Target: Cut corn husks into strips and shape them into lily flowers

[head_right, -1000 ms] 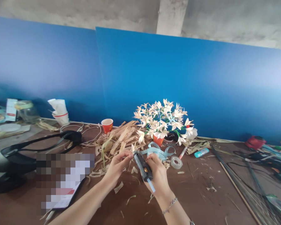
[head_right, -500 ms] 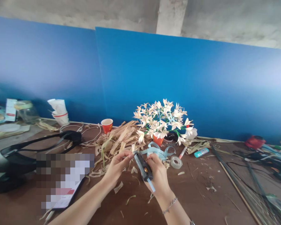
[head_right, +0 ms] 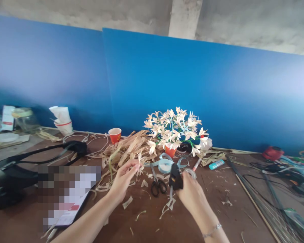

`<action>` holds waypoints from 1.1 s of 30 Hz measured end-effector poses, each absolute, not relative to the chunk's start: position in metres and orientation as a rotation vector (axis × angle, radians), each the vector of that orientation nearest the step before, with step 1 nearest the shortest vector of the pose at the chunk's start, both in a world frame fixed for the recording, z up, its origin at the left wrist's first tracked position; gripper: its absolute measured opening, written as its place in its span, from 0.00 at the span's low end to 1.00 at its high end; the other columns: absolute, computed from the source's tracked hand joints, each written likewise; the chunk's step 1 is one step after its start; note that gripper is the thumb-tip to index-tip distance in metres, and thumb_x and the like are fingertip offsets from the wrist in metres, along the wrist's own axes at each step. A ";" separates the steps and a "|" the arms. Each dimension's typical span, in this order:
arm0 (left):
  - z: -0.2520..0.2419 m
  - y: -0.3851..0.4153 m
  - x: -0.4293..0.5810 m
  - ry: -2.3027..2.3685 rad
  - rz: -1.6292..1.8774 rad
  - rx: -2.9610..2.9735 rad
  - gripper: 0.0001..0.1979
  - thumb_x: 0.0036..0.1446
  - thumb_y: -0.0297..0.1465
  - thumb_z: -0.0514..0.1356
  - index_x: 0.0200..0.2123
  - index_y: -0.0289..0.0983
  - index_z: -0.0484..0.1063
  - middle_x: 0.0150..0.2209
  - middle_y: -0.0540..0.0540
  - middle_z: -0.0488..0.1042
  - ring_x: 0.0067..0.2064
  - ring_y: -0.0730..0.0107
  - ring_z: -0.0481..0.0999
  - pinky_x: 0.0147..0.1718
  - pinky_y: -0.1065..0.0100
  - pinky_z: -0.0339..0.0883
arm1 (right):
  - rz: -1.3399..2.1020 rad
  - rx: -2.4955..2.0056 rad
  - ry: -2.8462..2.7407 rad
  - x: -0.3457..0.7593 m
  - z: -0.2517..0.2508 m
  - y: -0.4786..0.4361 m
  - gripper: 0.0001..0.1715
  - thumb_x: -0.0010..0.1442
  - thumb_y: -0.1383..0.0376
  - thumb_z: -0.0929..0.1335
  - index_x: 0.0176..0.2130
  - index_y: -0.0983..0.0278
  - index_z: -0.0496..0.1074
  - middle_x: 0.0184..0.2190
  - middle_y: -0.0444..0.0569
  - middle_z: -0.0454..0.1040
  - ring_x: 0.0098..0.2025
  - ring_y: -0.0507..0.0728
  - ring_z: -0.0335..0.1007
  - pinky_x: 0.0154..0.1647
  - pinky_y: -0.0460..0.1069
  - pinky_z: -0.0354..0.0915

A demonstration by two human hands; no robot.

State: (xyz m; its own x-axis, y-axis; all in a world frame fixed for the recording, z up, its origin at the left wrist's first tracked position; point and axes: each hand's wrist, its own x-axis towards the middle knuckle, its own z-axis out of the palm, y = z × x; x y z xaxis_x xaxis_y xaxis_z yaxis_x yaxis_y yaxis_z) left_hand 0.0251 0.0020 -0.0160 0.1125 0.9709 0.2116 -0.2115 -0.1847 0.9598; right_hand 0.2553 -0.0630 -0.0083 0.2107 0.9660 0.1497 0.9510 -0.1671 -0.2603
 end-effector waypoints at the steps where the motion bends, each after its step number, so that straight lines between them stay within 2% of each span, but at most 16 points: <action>1: -0.016 0.002 0.025 0.876 1.339 1.247 0.11 0.47 0.39 0.61 0.25 0.35 0.71 0.30 0.47 0.69 0.34 0.70 0.66 0.32 0.72 0.58 | 0.076 -2.280 -1.765 0.266 -0.011 -0.064 0.18 0.45 0.70 0.65 0.40 0.64 0.64 0.34 0.54 0.73 0.37 0.62 0.72 0.31 0.49 0.60; 6: -0.018 0.002 0.025 0.902 1.309 1.217 0.12 0.48 0.40 0.60 0.27 0.35 0.72 0.25 0.51 0.65 0.26 0.76 0.59 0.25 0.74 0.54 | 0.254 -2.662 -1.634 0.292 -0.015 -0.073 0.17 0.48 0.67 0.64 0.40 0.70 0.65 0.38 0.62 0.72 0.43 0.67 0.69 0.35 0.53 0.61; 9: -0.018 0.003 0.026 0.913 1.315 1.198 0.12 0.48 0.39 0.61 0.27 0.35 0.72 0.25 0.51 0.65 0.26 0.76 0.60 0.26 0.74 0.55 | 0.106 -2.729 -1.626 0.279 -0.001 -0.076 0.20 0.46 0.66 0.66 0.41 0.69 0.67 0.40 0.62 0.70 0.46 0.71 0.66 0.38 0.58 0.60; 12: -0.019 0.004 0.026 0.908 1.340 1.191 0.11 0.47 0.38 0.61 0.26 0.35 0.72 0.27 0.49 0.67 0.29 0.74 0.63 0.29 0.73 0.57 | -0.149 -2.510 -1.777 0.245 0.014 -0.068 0.12 0.50 0.69 0.63 0.36 0.66 0.71 0.38 0.59 0.71 0.45 0.68 0.65 0.40 0.59 0.58; 15: -0.022 0.006 0.025 0.888 1.364 1.215 0.11 0.47 0.38 0.61 0.26 0.35 0.72 0.28 0.49 0.69 0.30 0.73 0.64 0.31 0.73 0.58 | 0.067 -2.015 -2.103 0.204 0.010 -0.049 0.13 0.54 0.71 0.61 0.32 0.61 0.73 0.35 0.50 0.73 0.42 0.59 0.67 0.42 0.52 0.57; 17: -0.023 0.008 0.024 0.881 1.368 1.249 0.10 0.47 0.37 0.62 0.25 0.35 0.73 0.26 0.49 0.69 0.29 0.74 0.64 0.30 0.73 0.57 | 0.116 -1.825 -2.220 0.182 -0.001 -0.035 0.13 0.55 0.69 0.61 0.31 0.61 0.74 0.34 0.50 0.73 0.42 0.58 0.66 0.42 0.51 0.56; 24: -0.023 0.009 0.023 0.903 1.368 1.251 0.11 0.48 0.39 0.61 0.26 0.35 0.73 0.24 0.51 0.67 0.26 0.75 0.62 0.27 0.73 0.56 | 0.240 -1.881 -2.164 0.166 -0.029 -0.015 0.07 0.50 0.70 0.65 0.32 0.64 0.73 0.34 0.51 0.71 0.40 0.58 0.65 0.40 0.49 0.56; 33: -0.020 0.006 0.024 0.923 1.334 1.278 0.14 0.48 0.41 0.60 0.25 0.35 0.71 0.23 0.51 0.65 0.25 0.76 0.60 0.25 0.74 0.54 | 0.229 -1.776 -2.094 0.164 -0.038 -0.016 0.11 0.46 0.76 0.63 0.31 0.66 0.71 0.32 0.52 0.70 0.39 0.58 0.65 0.41 0.51 0.59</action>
